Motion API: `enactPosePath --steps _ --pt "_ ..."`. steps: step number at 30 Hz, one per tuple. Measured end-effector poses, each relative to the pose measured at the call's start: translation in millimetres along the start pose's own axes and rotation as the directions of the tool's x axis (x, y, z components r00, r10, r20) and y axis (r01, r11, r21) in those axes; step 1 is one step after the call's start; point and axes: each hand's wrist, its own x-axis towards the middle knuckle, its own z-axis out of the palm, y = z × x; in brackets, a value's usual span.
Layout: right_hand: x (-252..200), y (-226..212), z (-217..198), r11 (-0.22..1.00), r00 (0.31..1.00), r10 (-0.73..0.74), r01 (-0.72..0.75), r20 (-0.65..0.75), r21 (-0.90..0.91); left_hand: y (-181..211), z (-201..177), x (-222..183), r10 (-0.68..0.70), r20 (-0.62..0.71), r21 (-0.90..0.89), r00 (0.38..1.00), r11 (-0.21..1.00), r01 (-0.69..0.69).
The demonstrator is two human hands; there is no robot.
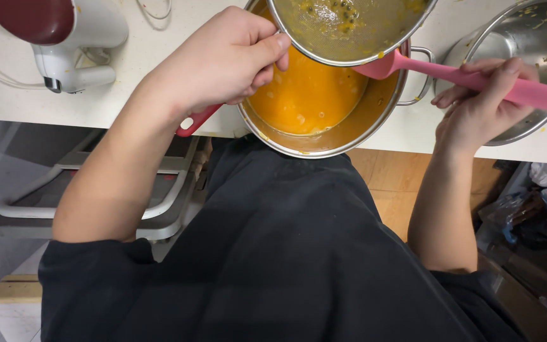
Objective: Using a spatula to strain passion fruit seeds and pulp through a sieve into a pot of liquid.
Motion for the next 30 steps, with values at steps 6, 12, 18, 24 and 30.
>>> enactPosePath --steps 6,12,18,24,30 --pt "-10.7 27.8 16.1 0.941 0.984 0.176 -0.167 -0.003 0.295 -0.9 -1.1 2.7 0.012 -0.016 0.023 1.000 1.000 -0.012" --pt "-15.8 42.0 55.1 0.925 0.969 0.245 -0.246 0.041 0.289 -1.8 -1.6 3.8 0.037 -0.008 0.052 0.999 0.998 -0.037" --pt "-11.2 47.4 71.4 0.928 0.960 0.249 -0.275 0.131 0.251 -5.9 -3.0 5.8 0.049 -0.002 0.011 0.999 0.999 -0.049" --pt "-8.6 51.6 78.6 0.933 0.957 0.253 -0.280 0.142 0.226 -12.0 -4.3 8.2 0.080 -0.016 0.013 0.997 0.997 -0.080" --pt "-7.7 54.4 81.3 0.932 0.954 0.261 -0.289 0.151 0.220 -15.0 -3.6 9.0 0.122 -0.019 0.031 0.992 0.992 -0.121"
